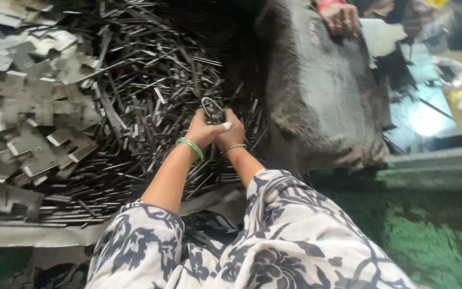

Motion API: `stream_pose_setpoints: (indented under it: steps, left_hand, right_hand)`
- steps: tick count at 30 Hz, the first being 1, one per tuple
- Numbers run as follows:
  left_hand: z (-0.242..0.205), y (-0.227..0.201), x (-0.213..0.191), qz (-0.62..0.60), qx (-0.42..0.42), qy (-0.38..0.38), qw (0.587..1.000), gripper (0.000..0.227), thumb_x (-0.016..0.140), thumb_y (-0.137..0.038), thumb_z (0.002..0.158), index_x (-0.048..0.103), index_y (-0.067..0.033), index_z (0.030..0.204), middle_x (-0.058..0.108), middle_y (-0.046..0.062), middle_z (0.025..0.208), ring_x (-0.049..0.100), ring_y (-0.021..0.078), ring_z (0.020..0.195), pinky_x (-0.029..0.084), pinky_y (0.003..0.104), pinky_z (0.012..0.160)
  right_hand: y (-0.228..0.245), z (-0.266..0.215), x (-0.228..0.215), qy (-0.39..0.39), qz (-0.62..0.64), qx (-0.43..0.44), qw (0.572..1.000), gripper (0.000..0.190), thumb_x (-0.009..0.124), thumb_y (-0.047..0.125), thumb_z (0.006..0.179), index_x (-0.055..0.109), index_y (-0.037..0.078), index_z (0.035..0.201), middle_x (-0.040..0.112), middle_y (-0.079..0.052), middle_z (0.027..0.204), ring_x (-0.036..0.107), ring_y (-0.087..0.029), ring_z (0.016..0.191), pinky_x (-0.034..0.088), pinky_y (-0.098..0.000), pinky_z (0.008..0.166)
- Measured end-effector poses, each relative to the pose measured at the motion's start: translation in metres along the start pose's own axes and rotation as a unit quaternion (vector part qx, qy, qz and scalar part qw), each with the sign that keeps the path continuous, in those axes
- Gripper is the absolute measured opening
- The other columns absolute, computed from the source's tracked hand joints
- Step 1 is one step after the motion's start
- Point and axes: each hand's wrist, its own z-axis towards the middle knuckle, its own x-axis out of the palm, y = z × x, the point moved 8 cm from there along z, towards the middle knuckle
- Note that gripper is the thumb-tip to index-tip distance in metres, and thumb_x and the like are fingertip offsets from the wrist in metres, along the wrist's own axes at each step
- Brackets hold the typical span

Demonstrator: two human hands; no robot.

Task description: The person sits on the floor and sorts small metal brackets and rods from a large bin, separating them by hand into different piles. The person repeatedly picks up mixed parts, separates the brackets from the rods, and places them into distinct sections of the bin.

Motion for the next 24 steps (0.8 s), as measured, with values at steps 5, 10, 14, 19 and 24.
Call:
stream_pose_setpoints:
  steps: [5, 10, 14, 19, 24]
  left_hand:
    - [-0.011, 0.016, -0.042, -0.066, 0.024, -0.05, 0.996, 0.07, 0.091, -0.009, 0.062, 0.055, -0.0018, 0.122, 0.065, 0.007, 0.107, 0.065, 0.017, 0.095, 0.056, 0.031, 0.085]
    - [-0.062, -0.023, -0.104, -0.181, 0.079, -0.054, 0.979, 0.062, 0.082, 0.003, 0.069, 0.052, -0.0032, 0.122, 0.063, 0.006, 0.105, 0.065, 0.0153, 0.088, 0.055, 0.029, 0.077]
    - [-0.12, -0.064, -0.145, -0.171, 0.153, -0.069, 0.971, 0.059, 0.078, 0.012, 0.073, 0.05, -0.0043, 0.122, 0.06, 0.004, 0.107, 0.058, 0.0123, 0.088, 0.052, 0.026, 0.08]
    - [-0.191, -0.088, -0.173, -0.133, 0.199, -0.132, 0.962, 0.053, 0.073, 0.011, 0.076, 0.053, -0.0058, 0.121, 0.059, 0.003, 0.11, 0.059, 0.0122, 0.099, 0.052, 0.025, 0.087]
    - [-0.256, -0.088, -0.192, -0.16, 0.211, -0.174, 0.948, 0.051, 0.072, 0.013, 0.074, 0.053, -0.0068, 0.118, 0.055, 0.002, 0.113, 0.056, 0.0112, 0.102, 0.051, 0.025, 0.09]
  right_hand:
    - [0.026, -0.01, 0.027, -0.001, 0.007, -0.054, 0.999, 0.043, 0.083, 0.035, 0.07, 0.059, 0.005, 0.091, 0.069, -0.019, 0.089, 0.066, -0.045, 0.089, 0.054, -0.0521, 0.077]
    - [0.102, -0.022, 0.054, -0.006, 0.101, -0.199, 0.975, 0.049, 0.086, 0.036, 0.07, 0.059, 0.004, 0.098, 0.066, -0.018, 0.093, 0.066, -0.043, 0.089, 0.054, -0.0499, 0.079]
    - [0.163, -0.043, 0.062, -0.035, 0.145, -0.314, 0.938, 0.062, 0.087, 0.039, 0.065, 0.06, 0.002, 0.106, 0.066, -0.018, 0.098, 0.066, -0.041, 0.09, 0.055, -0.0477, 0.081]
    - [0.222, -0.067, 0.063, -0.001, 0.166, -0.436, 0.885, 0.06, 0.084, 0.033, 0.065, 0.061, 0.001, 0.109, 0.066, -0.018, 0.1, 0.066, -0.039, 0.093, 0.054, -0.0473, 0.085]
    - [0.257, -0.102, 0.073, 0.099, 0.158, -0.478, 0.859, 0.051, 0.082, 0.026, 0.067, 0.062, 0.006, 0.11, 0.065, -0.014, 0.096, 0.066, -0.036, 0.092, 0.054, -0.0451, 0.085]
